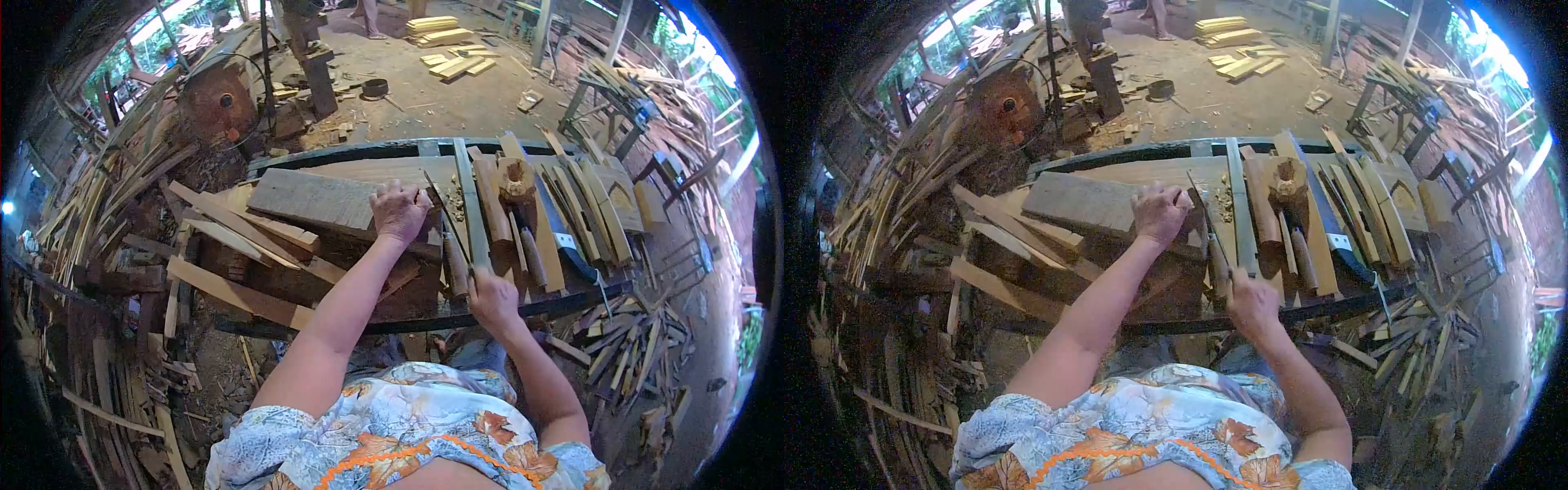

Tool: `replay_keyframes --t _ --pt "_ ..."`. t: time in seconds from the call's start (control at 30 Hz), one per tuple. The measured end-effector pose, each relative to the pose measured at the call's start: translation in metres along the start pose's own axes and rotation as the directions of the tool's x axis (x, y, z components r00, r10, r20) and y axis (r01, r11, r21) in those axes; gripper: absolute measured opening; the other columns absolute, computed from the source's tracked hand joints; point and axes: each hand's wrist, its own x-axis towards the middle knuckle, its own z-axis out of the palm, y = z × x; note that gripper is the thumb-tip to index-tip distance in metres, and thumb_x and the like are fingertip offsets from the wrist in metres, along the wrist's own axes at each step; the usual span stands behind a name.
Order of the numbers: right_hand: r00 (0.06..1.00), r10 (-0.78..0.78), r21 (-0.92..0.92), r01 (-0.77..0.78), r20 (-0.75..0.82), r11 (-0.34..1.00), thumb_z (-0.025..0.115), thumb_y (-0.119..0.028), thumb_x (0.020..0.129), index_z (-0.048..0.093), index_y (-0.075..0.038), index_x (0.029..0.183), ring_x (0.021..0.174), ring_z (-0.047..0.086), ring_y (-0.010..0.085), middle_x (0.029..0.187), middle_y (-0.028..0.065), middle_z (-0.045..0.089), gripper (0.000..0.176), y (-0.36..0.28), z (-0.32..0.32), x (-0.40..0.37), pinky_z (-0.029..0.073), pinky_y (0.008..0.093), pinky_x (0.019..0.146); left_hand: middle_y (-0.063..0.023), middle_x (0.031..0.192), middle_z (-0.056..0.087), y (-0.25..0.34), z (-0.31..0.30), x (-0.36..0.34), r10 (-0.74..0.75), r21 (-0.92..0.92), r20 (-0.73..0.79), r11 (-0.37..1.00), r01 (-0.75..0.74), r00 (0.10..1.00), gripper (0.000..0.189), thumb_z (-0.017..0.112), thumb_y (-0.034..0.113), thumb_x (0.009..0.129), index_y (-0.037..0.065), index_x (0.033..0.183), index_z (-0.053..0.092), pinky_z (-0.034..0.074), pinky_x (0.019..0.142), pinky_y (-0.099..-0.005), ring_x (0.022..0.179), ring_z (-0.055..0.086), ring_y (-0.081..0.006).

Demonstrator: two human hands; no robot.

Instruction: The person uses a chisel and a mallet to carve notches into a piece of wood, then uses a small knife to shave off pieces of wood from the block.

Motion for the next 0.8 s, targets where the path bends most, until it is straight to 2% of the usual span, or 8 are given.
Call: replay_keyframes --t 0.1,0.13,0.27,0.33,0.43,0.53,0.67,0.8 --pt "0.997 0.013 -0.035 -0.011 0.071 0.999 0.048 -0.023 0.088 0.053 -0.007 0.095 0.071 0.063 0.0384 0.07 0.0214 0.062 0.019 0.002 -0.015 -0.023 0.048 0.0484 0.061 -0.0083 0.091 0.059 -0.001 -0.002 0.002 0.008 0.005 0.012 1.0 -0.008 1.0 0.025 0.053 0.035 0.08 0.014 0.079 0.067 0.038 0.081 -0.0443 0.09 0.053 -0.0283" --pt "0.997 0.019 -0.032 -0.017 0.071 0.999 0.048 -0.023 0.088 0.053 -0.007 0.095 0.071 0.063 0.0384 0.07 0.0214 0.062 0.019 0.001 -0.014 -0.019 0.048 0.0484 0.061 -0.0086 0.093 0.06 -0.001 -0.003 0.003 0.004 0.021 0.059 1.0 -0.005 0.998 0.026 0.052 0.037 0.081 0.016 0.084 0.067 0.037 0.082 -0.0453 0.093 0.053 -0.0286" --pt "0.995 -0.1 -0.05 0.099 -0.024 0.994 0.05 -0.018 0.083 0.058 -0.007 0.085 0.073 0.064 0.0371 0.071 0.0182 0.064 0.014 -0.011 0.001 0.055 0.049 0.0466 0.06 -0.0091 0.096 0.06 -0.002 -0.002 0.002 0.012 0.044 0.096 0.999 -0.016 0.995 0.028 0.051 0.039 0.083 0.017 0.09 0.068 0.037 0.083 -0.0467 0.096 0.053 -0.0292" --pt "0.999 -0.027 0.008 0.026 0.03 1.0 0.042 -0.03 0.09 0.058 -0.004 0.093 0.082 0.062 0.0383 0.081 0.0216 0.064 0.031 -0.017 0.013 0.095 0.049 0.0461 0.071 -0.0089 0.095 0.059 -0.001 0.003 0.001 0.018 0.044 0.066 0.999 -0.021 0.998 0.029 0.05 0.039 0.082 0.016 0.085 0.067 0.037 0.083 -0.0463 0.095 0.052 -0.0292" --pt "0.999 0.015 -0.032 -0.014 0.033 0.999 0.042 -0.029 0.09 0.058 -0.003 0.093 0.085 0.062 0.0385 0.084 0.0226 0.063 0.03 -0.023 0.019 0.106 0.048 0.0467 0.073 -0.0088 0.094 0.059 -0.003 0.001 0.001 0.015 0.045 0.038 0.999 -0.016 0.999 0.029 0.05 0.039 0.082 0.015 0.082 0.067 0.037 0.082 -0.046 0.094 0.052 -0.0295" --pt "1.0 -0.025 0.047 0.025 0.003 0.999 0.045 -0.028 0.089 0.055 -0.004 0.092 0.076 0.061 0.0406 0.076 0.0231 0.062 0.026 -0.015 0.004 0.058 0.048 0.0485 0.069 -0.0088 0.094 0.059 -0.002 0.0 0.001 0.011 0.03 0.041 0.999 -0.012 0.999 0.029 0.051 0.038 0.082 0.015 0.083 0.068 0.038 0.081 -0.0458 0.093 0.052 -0.0298" --pt "0.999 0.003 -0.001 -0.003 0.045 1.0 0.048 -0.024 0.088 0.052 -0.005 0.091 0.069 0.062 0.0409 0.071 0.0234 0.061 0.02 0.005 -0.007 -0.022 0.048 0.0511 0.064 -0.0084 0.09 0.058 0.0 -0.004 0.002 0.003 0.014 0.057 1.0 -0.004 0.998 0.027 0.052 0.039 0.082 0.016 0.085 0.067 0.038 0.083 -0.047 0.093 0.052 -0.0291" --pt "0.999 0.0 0.007 0.0 0.033 1.0 0.049 -0.024 0.087 0.053 -0.006 0.091 0.068 0.062 0.0404 0.07 0.0222 0.062 0.019 0.0 -0.015 -0.014 0.048 0.0497 0.061 -0.0086 0.092 0.059 -0.001 -0.001 0.001 0.01 0.007 0.066 1.0 -0.011 0.998 0.028 0.052 0.038 0.081 0.015 0.083 0.068 0.039 0.081 -0.0451 0.091 0.052 -0.0286"
